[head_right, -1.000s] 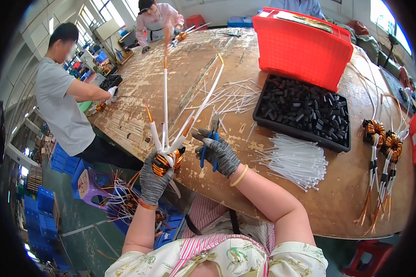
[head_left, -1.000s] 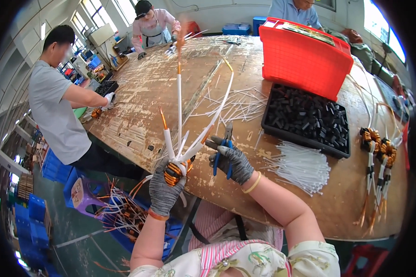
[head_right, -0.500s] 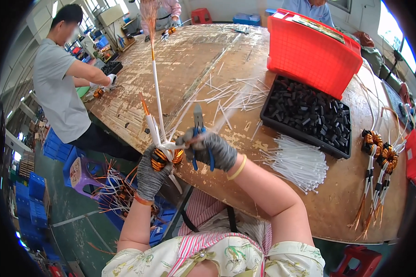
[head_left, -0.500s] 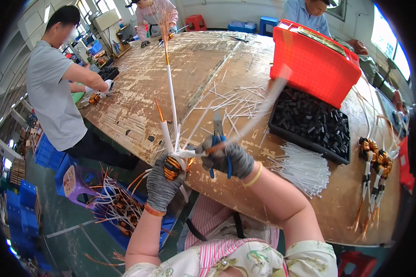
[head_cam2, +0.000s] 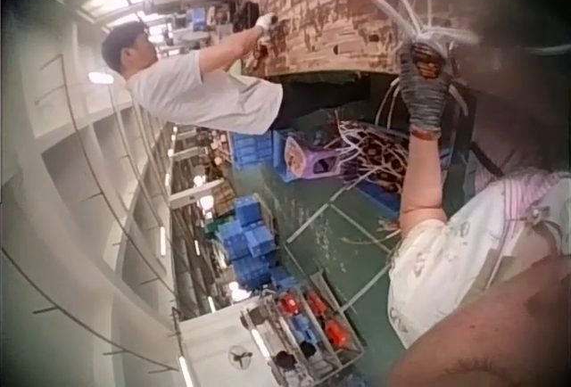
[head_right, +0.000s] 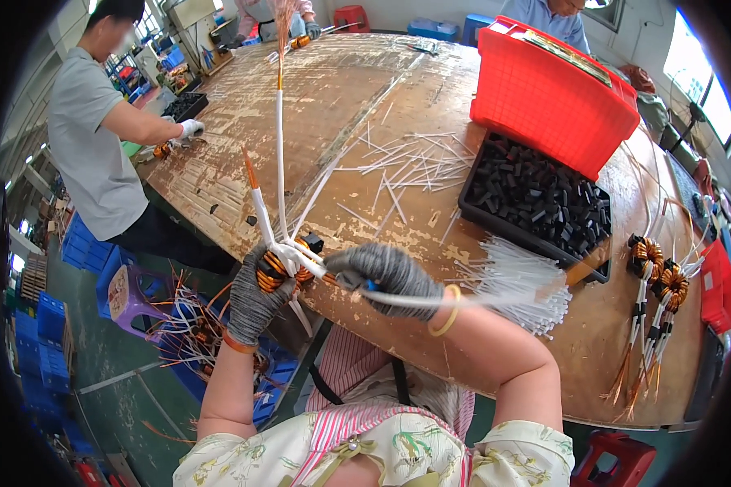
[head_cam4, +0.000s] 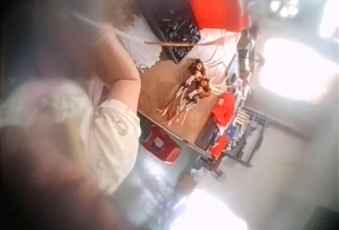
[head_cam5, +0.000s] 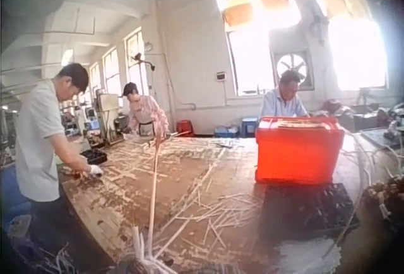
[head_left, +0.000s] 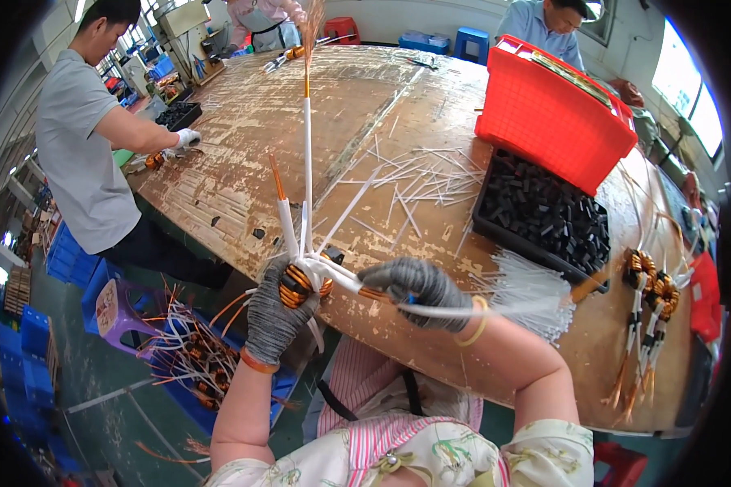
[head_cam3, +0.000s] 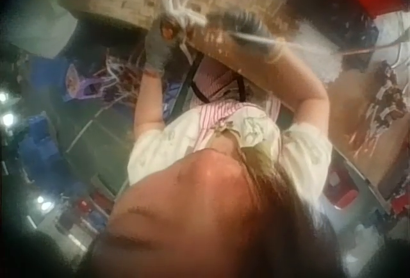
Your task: The person assembles large electronic components by bundling copper-wound toroids with plastic cable ties, then trimming the excess tie material with wire cutters while wearing assembly gloves.
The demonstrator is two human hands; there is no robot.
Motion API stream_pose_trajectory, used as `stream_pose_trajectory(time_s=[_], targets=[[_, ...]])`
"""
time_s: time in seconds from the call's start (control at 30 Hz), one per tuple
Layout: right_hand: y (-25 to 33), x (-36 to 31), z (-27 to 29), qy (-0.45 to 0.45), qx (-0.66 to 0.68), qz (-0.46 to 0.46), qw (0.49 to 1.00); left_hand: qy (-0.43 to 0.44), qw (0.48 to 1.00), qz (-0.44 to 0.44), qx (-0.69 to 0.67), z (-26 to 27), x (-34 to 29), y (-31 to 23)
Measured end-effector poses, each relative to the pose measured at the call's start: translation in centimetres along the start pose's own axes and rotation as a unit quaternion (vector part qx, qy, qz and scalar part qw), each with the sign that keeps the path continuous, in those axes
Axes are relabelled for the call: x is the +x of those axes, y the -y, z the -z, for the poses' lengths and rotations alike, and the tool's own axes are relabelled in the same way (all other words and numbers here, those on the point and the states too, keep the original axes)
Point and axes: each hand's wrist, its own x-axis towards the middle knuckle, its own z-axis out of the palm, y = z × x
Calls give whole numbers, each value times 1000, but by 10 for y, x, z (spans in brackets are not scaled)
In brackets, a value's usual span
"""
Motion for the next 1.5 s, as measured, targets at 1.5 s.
stream_pose_trajectory(time_s=[1.5], targets=[[-150, -1, -10, -227, -56, -310, 922, 16, 998, -47, 41, -3, 1, 5]])
